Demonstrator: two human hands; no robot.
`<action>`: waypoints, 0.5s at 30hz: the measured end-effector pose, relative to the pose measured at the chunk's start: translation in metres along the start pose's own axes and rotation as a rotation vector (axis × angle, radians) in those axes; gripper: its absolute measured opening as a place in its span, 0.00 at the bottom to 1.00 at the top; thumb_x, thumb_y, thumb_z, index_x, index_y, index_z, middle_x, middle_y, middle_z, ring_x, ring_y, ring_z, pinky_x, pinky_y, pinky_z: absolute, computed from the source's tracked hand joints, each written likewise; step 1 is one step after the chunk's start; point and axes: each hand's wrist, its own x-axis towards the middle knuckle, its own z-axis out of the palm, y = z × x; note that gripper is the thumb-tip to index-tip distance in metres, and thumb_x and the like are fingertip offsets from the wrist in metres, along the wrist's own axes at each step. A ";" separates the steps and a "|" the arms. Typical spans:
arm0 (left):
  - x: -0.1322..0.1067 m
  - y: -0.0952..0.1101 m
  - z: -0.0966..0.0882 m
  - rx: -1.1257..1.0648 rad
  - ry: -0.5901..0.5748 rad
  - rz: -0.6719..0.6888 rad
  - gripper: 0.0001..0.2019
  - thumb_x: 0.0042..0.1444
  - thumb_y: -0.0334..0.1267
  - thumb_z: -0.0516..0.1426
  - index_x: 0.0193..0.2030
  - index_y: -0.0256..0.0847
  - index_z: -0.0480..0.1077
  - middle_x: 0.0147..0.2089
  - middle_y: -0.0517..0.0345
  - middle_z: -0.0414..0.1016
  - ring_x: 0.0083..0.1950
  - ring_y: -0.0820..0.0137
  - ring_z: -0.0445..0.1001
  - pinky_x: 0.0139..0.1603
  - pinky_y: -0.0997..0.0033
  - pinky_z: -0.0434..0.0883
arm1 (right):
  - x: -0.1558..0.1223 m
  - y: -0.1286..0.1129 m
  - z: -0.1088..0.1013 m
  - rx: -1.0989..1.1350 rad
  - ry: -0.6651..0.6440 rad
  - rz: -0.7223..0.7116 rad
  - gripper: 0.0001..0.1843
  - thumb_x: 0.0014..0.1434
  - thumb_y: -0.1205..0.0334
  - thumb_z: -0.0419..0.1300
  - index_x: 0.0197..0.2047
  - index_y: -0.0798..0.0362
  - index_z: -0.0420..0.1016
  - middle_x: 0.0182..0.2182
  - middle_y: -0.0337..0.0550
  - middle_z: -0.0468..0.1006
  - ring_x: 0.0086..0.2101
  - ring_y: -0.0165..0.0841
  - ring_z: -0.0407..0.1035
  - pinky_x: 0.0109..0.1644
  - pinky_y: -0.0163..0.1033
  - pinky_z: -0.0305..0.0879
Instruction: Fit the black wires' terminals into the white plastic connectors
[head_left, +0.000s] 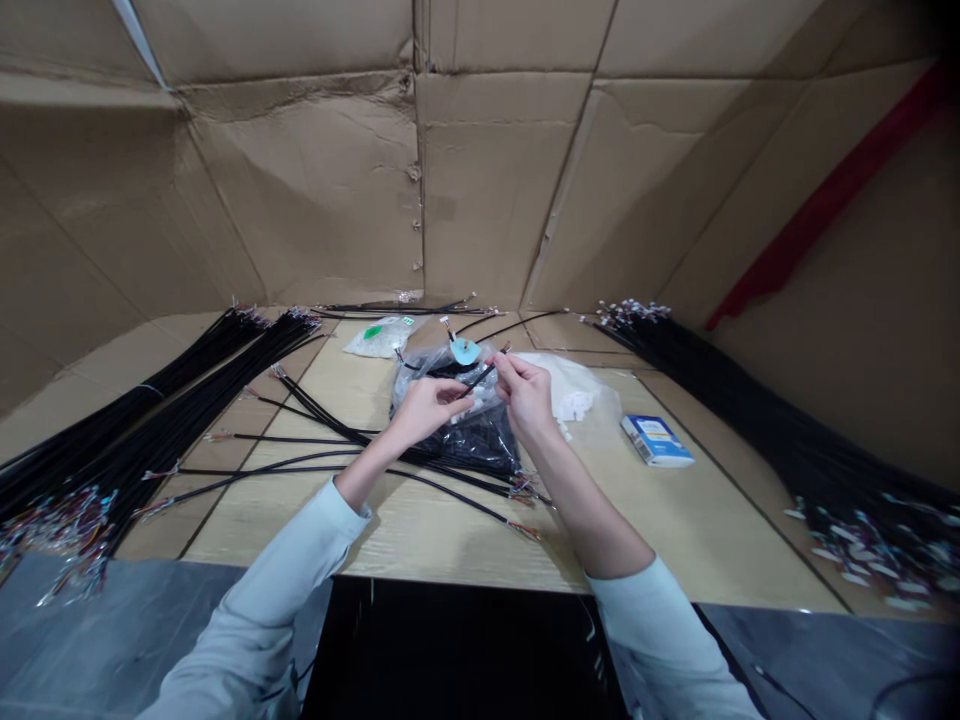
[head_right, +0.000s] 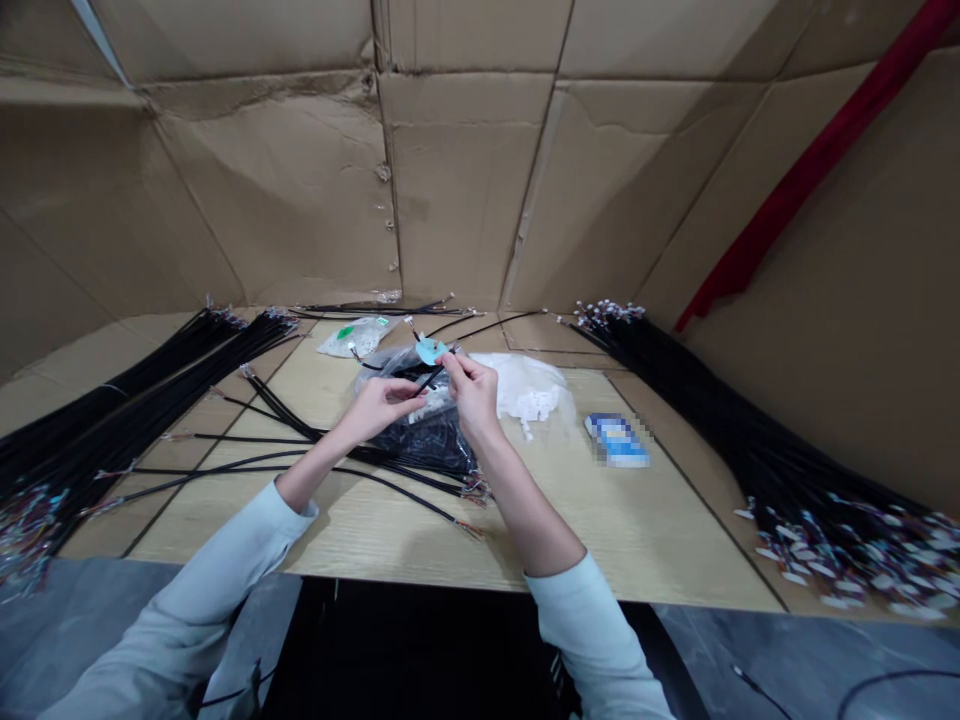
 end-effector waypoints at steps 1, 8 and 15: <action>-0.001 0.003 -0.001 -0.006 -0.039 -0.025 0.16 0.49 0.46 0.58 0.35 0.33 0.75 0.30 0.53 0.75 0.29 0.70 0.71 0.31 0.74 0.67 | 0.001 0.000 -0.001 0.005 0.006 -0.006 0.19 0.40 0.49 0.65 0.25 0.59 0.71 0.13 0.29 0.48 0.16 0.19 0.38 0.20 0.33 0.32; -0.006 0.016 -0.003 0.069 -0.030 0.025 0.19 0.55 0.47 0.51 0.23 0.33 0.70 0.16 0.62 0.64 0.19 0.78 0.58 0.24 0.77 0.54 | -0.001 -0.008 -0.002 0.068 0.011 0.035 0.18 0.40 0.51 0.65 0.28 0.59 0.74 0.14 0.29 0.45 0.17 0.20 0.37 0.20 0.33 0.31; -0.005 0.013 -0.002 0.052 -0.002 0.065 0.19 0.56 0.47 0.50 0.25 0.34 0.68 0.20 0.63 0.64 0.23 0.77 0.59 0.26 0.77 0.54 | -0.003 -0.005 0.000 0.067 -0.093 0.084 0.19 0.41 0.53 0.66 0.31 0.60 0.74 0.16 0.29 0.44 0.18 0.19 0.38 0.20 0.32 0.31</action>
